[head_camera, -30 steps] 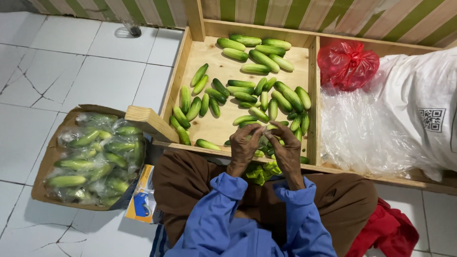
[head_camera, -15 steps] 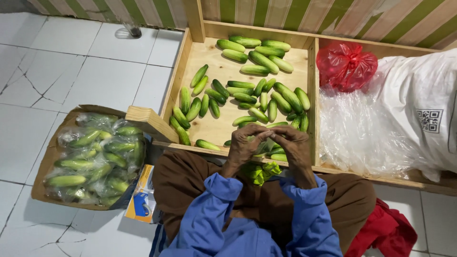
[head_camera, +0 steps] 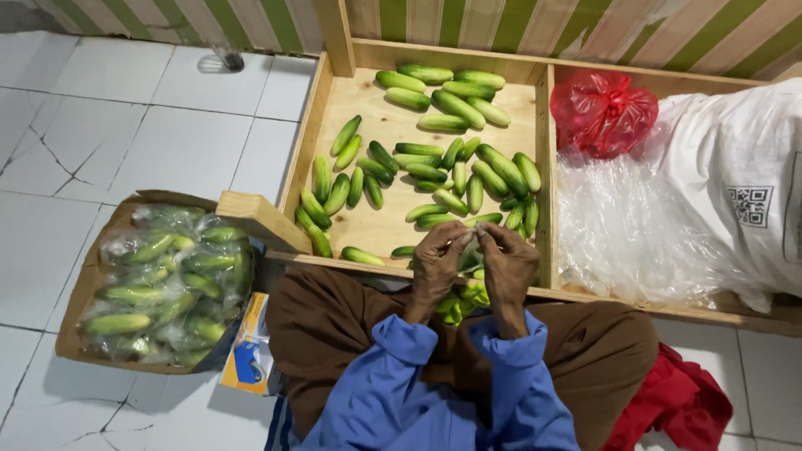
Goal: Bagging individual cucumbers and placing them into a cardboard box
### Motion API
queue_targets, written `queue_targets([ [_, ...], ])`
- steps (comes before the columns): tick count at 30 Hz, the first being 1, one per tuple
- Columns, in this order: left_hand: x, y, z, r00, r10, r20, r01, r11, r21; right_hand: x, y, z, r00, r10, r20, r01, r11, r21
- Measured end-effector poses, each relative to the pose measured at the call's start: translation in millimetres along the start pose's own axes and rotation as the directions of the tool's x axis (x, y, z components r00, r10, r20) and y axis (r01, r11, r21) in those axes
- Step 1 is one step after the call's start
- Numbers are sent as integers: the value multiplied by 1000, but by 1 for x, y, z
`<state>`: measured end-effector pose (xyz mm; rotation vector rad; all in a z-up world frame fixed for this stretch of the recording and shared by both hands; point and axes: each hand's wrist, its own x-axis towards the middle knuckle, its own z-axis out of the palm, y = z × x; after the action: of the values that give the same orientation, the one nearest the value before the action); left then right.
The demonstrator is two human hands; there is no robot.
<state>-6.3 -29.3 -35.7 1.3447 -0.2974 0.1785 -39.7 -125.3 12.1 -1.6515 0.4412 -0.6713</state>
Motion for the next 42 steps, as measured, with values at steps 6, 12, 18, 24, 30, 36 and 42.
queue_targets([
  [6, 4, -17, 11, 998, 9, -55, -10, 1000, -18, -3, 6, 7, 999, 48, 1, -48, 990, 130],
  [12, 13, 2, 8, 997, 21, 69, -21, 1000, -4, -6, 4, 0, 998, -48, 51, 43, 995, 95],
  [18, 19, 4, 5, 982, 6, 189, -6, 1000, 0, 6, 12, -6, 998, -63, 20, 61, 997, 54],
  [24, 25, 35, 18, 981, -117, 154, 100, 988, 114, 9, -6, -13, 999, -32, 28, 30, 997, 71],
  [30, 33, 3, 8, 948, -304, 91, 312, 946, -85, 15, -1, -18, 995, -50, 92, 39, 993, 115],
  [36, 43, -26, -4, 888, -388, 249, 445, 861, -247, 29, 0, -32, 952, -72, 297, 14, 981, 192],
  [42, 60, -14, -14, 654, -399, 643, 709, 620, -336, 35, -35, -35, 870, -9, 493, -111, 971, 213],
])
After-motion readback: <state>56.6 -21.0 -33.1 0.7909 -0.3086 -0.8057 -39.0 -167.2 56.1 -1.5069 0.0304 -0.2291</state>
